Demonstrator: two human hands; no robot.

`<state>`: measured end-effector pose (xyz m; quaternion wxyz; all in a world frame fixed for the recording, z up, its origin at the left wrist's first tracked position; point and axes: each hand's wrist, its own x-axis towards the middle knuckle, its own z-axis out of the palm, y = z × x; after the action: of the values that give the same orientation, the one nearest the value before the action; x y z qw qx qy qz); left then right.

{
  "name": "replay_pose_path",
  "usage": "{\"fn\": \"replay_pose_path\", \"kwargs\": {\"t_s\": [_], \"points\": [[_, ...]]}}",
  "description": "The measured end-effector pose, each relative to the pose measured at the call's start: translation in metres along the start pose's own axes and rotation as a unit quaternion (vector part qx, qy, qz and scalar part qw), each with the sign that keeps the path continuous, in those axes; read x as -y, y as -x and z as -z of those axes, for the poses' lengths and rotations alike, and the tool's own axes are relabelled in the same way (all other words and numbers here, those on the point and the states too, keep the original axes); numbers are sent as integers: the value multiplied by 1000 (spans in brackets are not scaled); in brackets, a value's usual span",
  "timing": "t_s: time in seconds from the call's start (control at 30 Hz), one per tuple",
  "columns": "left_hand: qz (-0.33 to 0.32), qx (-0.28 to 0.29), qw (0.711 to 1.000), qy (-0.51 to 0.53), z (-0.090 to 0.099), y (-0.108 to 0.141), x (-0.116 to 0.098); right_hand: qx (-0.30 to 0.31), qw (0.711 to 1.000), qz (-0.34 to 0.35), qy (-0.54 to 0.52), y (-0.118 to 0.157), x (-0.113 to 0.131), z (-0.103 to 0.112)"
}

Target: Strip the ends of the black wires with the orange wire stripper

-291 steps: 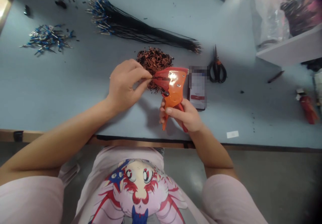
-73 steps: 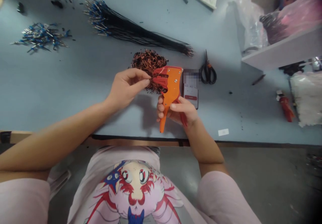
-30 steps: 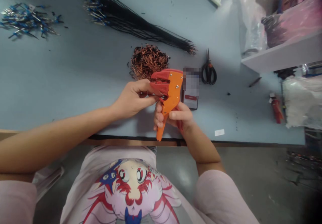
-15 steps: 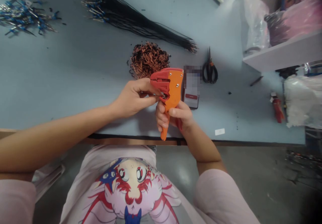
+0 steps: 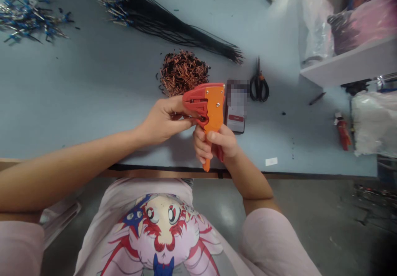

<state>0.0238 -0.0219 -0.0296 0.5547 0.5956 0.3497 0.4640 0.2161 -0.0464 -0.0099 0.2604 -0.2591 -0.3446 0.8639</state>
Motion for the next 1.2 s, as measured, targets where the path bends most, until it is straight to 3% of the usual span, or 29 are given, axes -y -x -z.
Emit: {"fn": "replay_pose_path", "kwargs": {"t_s": [0.23,0.4,0.57,0.7,0.87,1.2], "points": [[-7,6,1000,27,-1,-1,-2,0,1000,3,0,1,0,-1],[23,-4,999,26,-1,-2,0,3,1000,6,-10,0,0,-2],[72,-33,997,-3,1,-3,5,-26,998,-18,-45,-6,0,3],[125,-28,990,-65,5,-6,3,-89,992,-27,-88,-11,5,10],[176,-31,971,-159,11,-11,-6,-133,986,10,-101,-6,19,19],[114,-93,975,-168,32,-21,-5,-188,979,76,4,4,29,18]]}}
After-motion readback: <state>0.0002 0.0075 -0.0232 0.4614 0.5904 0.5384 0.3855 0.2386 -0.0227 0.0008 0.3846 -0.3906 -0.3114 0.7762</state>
